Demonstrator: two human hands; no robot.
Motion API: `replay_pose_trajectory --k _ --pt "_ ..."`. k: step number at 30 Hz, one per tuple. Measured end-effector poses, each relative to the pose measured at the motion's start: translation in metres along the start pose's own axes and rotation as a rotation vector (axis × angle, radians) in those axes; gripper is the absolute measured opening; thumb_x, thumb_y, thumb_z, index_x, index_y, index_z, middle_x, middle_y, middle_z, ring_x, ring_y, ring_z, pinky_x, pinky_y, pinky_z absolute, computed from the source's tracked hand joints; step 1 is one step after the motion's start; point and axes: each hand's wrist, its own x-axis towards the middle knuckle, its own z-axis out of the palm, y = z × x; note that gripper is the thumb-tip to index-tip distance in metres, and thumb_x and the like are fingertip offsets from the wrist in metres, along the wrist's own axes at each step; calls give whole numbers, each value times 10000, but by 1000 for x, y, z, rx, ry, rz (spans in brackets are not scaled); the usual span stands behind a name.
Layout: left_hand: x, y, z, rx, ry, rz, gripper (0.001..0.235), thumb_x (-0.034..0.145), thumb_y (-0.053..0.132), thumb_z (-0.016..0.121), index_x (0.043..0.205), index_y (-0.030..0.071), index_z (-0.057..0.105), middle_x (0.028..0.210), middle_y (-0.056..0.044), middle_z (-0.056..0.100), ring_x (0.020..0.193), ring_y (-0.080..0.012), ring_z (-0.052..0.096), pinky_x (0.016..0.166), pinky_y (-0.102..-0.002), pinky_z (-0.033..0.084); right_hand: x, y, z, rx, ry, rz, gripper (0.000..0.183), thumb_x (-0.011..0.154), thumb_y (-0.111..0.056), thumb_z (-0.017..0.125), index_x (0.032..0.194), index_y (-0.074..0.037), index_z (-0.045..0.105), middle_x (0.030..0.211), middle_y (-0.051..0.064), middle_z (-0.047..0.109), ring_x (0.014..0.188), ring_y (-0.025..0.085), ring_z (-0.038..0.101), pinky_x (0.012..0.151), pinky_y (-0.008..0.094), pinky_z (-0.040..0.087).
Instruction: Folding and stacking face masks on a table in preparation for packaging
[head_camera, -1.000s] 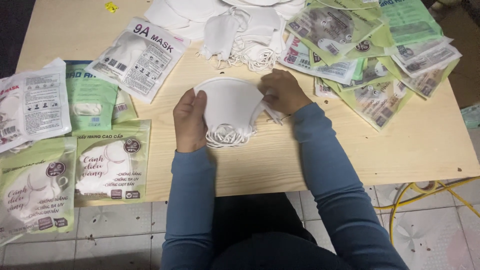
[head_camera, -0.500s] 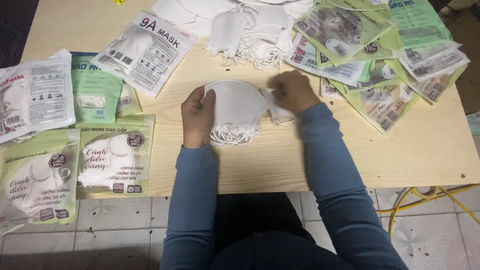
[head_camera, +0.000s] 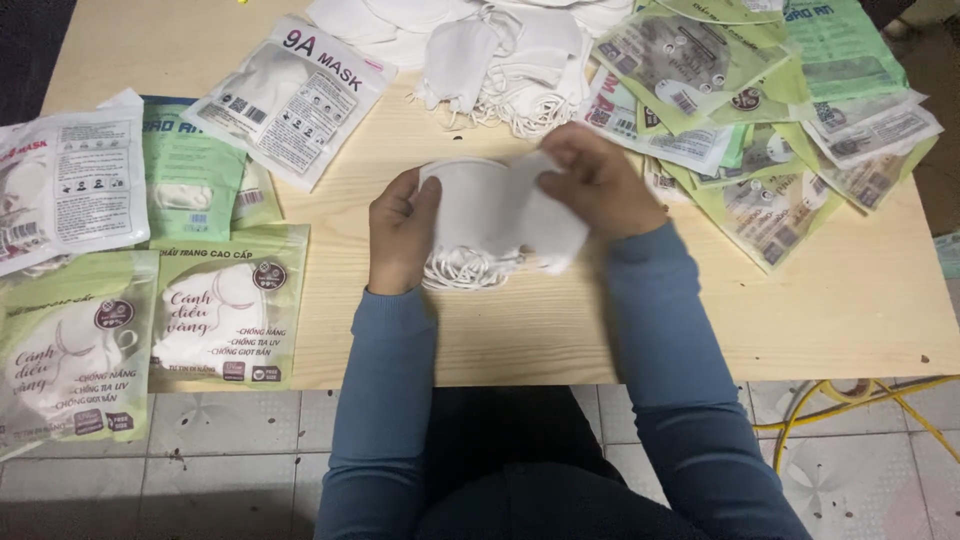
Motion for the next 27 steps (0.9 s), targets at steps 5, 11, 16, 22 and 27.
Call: replay_pose_trajectory --k 5,11,16,22,27 --pt "-5 6 4 -47 -81 38 203 1040 124 609 1192 62 728 946 -112 759 888 -115 650 793 -324 593 5 18 38 -238 -51 -33 292 931 -53 779 1191 -16 651 937 143 703 978 212 660 869 420 535" --pt "-5 1 0 -13 -155 76 241 1075 186 568 1201 70 738 991 -109 763 975 -119 637 849 -355 586 5 26 51 -335 3 44 250 913 -153 811 1099 -49 681 806 104 681 837 228 692 749 386 539" --pt "-10 16 6 11 -136 20 201 989 105 699 1182 70 743 981 -151 779 885 -137 709 753 -323 620 5 17 58 -412 56 107 243 912 -183 814 1082 -64 687 847 172 714 864 366 741 749 453 567" --pt "2 40 -19 -587 273 -105 288 971 260 706 1147 83 562 1084 -80 629 976 -188 571 943 -362 467 16 60 17 -237 285 85 150 1017 -199 726 1076 -62 718 894 114 695 870 219 694 711 341 634" --pt "54 -104 -103 -73 312 117 300 1017 222 586 1223 10 533 1169 -139 606 1105 -221 543 1021 -302 426 18 31 47 -529 -112 320 737 792 -473 860 1379 -102 613 1319 203 658 1230 388 614 1056 486 489"
